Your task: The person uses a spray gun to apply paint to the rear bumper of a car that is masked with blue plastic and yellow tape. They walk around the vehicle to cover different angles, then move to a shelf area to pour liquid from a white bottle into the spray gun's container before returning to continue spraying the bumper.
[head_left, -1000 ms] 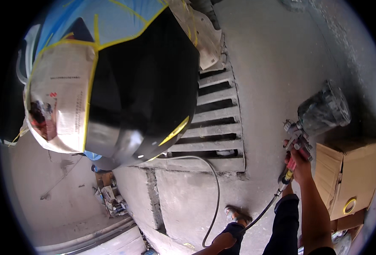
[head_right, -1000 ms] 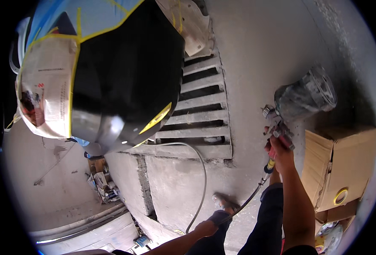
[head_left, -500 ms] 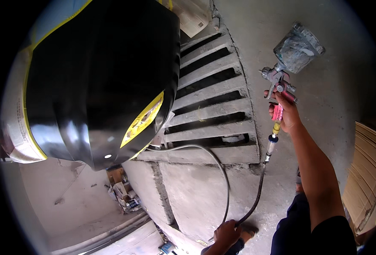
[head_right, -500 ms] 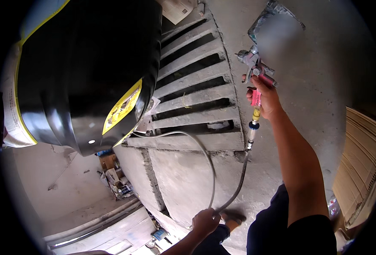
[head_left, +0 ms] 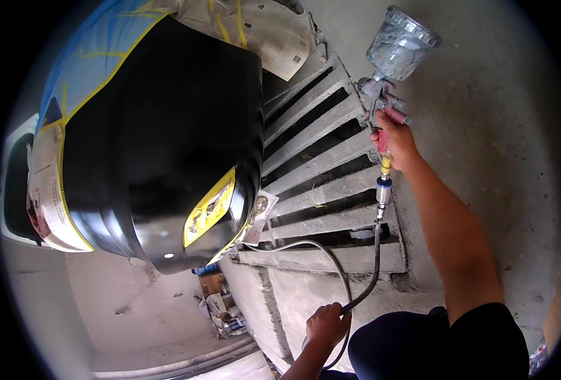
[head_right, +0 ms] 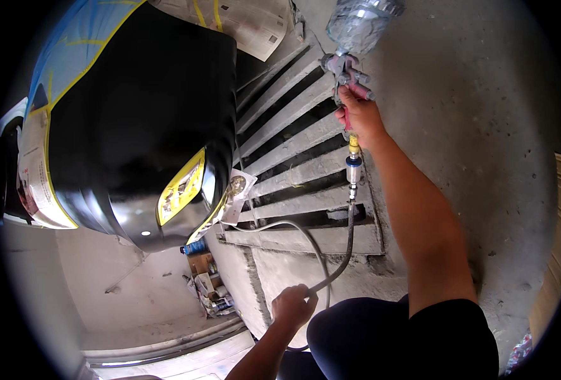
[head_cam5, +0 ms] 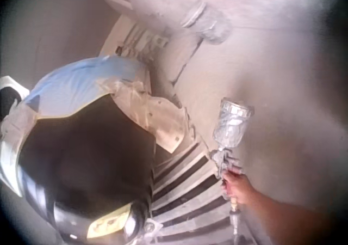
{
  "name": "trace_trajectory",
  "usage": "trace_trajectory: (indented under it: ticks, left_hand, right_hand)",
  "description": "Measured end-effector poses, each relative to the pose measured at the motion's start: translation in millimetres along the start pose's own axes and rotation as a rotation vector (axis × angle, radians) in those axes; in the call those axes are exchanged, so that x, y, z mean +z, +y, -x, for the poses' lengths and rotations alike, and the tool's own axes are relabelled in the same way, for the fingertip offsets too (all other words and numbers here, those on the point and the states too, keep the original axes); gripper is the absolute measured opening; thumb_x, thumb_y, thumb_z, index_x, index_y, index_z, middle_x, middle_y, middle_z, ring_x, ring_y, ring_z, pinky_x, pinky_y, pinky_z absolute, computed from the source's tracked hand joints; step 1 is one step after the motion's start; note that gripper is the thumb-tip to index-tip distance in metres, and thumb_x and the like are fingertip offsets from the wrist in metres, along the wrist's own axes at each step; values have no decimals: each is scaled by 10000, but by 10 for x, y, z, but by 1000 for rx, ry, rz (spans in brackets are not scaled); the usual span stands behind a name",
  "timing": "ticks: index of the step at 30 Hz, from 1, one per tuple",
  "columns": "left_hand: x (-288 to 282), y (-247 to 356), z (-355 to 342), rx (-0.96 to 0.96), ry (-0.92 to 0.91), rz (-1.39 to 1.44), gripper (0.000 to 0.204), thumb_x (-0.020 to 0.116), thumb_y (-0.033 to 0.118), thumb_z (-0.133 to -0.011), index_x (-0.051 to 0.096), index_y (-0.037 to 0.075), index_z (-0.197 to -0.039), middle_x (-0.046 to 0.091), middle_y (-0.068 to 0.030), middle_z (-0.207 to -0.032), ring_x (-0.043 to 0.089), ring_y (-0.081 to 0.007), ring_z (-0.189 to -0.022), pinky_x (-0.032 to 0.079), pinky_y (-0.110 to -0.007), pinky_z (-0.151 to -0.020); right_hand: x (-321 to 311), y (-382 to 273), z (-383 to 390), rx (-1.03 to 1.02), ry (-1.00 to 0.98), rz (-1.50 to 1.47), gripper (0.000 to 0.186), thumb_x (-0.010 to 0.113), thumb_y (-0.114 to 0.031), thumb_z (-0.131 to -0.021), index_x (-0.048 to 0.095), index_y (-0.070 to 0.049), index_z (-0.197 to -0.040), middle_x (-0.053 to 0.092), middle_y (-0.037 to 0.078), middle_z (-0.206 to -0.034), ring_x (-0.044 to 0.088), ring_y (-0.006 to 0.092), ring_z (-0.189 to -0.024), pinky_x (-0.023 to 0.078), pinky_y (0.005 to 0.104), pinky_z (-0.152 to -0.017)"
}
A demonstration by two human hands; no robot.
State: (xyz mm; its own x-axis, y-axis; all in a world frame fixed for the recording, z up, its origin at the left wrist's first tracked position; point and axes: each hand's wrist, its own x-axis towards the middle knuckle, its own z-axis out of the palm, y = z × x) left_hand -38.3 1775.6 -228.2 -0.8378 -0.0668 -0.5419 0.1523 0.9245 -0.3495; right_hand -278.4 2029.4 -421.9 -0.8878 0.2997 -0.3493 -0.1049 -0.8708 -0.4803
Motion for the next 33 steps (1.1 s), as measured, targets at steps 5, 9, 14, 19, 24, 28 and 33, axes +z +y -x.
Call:
trace_trajectory:
  ticks: [5,9,14,19,24,28,33]
  left_hand:
    - [-191,158,-52,29,-288,-113,278,527,363,-817,602,95,-827,637,-111,-840,615,-296,-854,494,-443,-716]
    - [-107,-147,73,161,-497,-177,272,529,356,-817,609,103,-875,642,-110,-861,619,-290,-876,497,-438,-725]
    - [422,-520,406,262,-649,-203,259,534,346,-815,608,118,-911,644,-106,-839,625,-303,-847,498,-437,-705]
    - [780,-748,665,132,-584,-31,258,528,361,-826,610,131,-910,650,-114,-842,629,-320,-823,501,-433,-702]
    - [926,-809,789,-44,-528,86,296,535,402,-835,612,125,-906,650,-137,-874,616,-339,-876,481,-445,-738]
    - [1255,-1044,959,29,-571,103,287,482,347,-815,625,132,-943,651,-139,-898,625,-329,-885,498,-458,-745]
    - [1653,-1359,1271,101,-645,174,302,522,342,-797,629,116,-965,651,-138,-915,624,-329,-895,502,-459,-750]
  right_hand:
    - [-95,212,213,138,-118,23,271,594,-342,-892,627,-77,-939,504,-33,-680,513,62,-568,414,211,-493]
    - [-279,364,1139,402,-219,217,278,583,-318,-900,627,-50,-955,546,-3,-717,502,78,-590,423,225,-519]
    - [-545,437,2029,726,-476,231,272,521,-280,-932,591,-70,-1090,559,-5,-823,508,74,-628,437,236,-553]
    - [-451,425,1883,439,-285,255,291,546,-230,-924,541,-60,-1160,606,29,-1033,508,79,-656,452,239,-590]
    - [-557,772,1608,-183,-95,542,288,561,-269,-920,569,-71,-1130,551,-10,-838,487,57,-644,433,214,-578]
    - [-259,843,2175,205,-191,432,244,548,-232,-925,576,-57,-1092,515,-23,-745,478,62,-616,387,204,-523]
    - [36,637,3131,456,-895,615,230,555,-143,-909,577,-32,-1109,547,25,-748,528,95,-655,443,250,-593]
